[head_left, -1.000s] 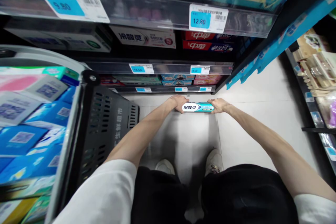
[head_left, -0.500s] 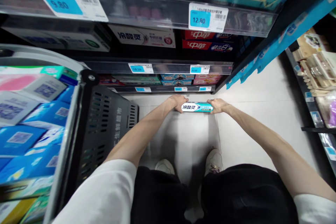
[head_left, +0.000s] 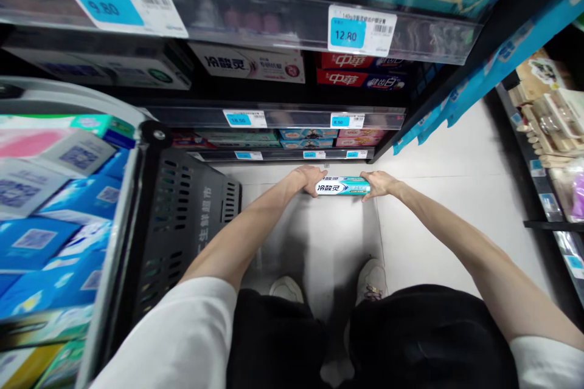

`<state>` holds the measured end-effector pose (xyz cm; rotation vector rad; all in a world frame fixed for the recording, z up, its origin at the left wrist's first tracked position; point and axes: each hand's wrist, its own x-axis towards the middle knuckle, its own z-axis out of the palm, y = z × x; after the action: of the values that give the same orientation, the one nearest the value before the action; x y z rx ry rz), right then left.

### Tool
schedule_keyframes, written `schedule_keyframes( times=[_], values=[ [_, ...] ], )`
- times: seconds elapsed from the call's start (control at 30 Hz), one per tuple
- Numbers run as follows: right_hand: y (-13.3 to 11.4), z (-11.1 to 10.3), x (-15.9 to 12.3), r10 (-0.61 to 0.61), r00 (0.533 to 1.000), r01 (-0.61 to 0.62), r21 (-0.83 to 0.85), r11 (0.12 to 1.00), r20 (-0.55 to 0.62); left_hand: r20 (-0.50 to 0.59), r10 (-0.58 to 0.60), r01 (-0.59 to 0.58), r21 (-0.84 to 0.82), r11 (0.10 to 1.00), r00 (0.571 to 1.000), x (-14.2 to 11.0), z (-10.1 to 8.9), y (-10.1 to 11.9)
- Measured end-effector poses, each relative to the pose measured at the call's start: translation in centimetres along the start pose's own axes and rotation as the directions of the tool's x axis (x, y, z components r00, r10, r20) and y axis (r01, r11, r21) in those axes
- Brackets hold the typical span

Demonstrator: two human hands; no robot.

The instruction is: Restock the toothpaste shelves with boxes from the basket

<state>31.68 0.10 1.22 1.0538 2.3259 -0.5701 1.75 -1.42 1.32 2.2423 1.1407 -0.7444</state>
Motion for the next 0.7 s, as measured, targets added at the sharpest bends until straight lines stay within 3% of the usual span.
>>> schedule_keyframes(
  times=[0.23,0.4,0.53,0.7],
  values=[
    [0.1,0.0,-0.8,0.064,0.998,-0.065,0.086,0.994,0.018,0.024,-0.003,0.008,-0.238,0.971,1.0,0.4,-0.1,-0.6],
    [0.0,0.0,-0.9,0.052,0.984,-0.092,0.234,0.968,0.171,0.052,0.007,0.006,-0.237,0.971,0.999,0.2,-0.1,-0.3],
    [-0.3,0.1,-0.9,-0.008,0.939,-0.122,0.354,0.927,0.343,0.038,0.016,-0.008,-0.219,0.976,0.999,0.0,0.2,0.2],
    [-0.3,0.2,-0.8,-0.002,0.922,-0.166,0.398,0.902,0.388,0.019,0.043,-0.038,-0.218,0.975,0.999,0.1,-0.1,0.3]
  ],
)
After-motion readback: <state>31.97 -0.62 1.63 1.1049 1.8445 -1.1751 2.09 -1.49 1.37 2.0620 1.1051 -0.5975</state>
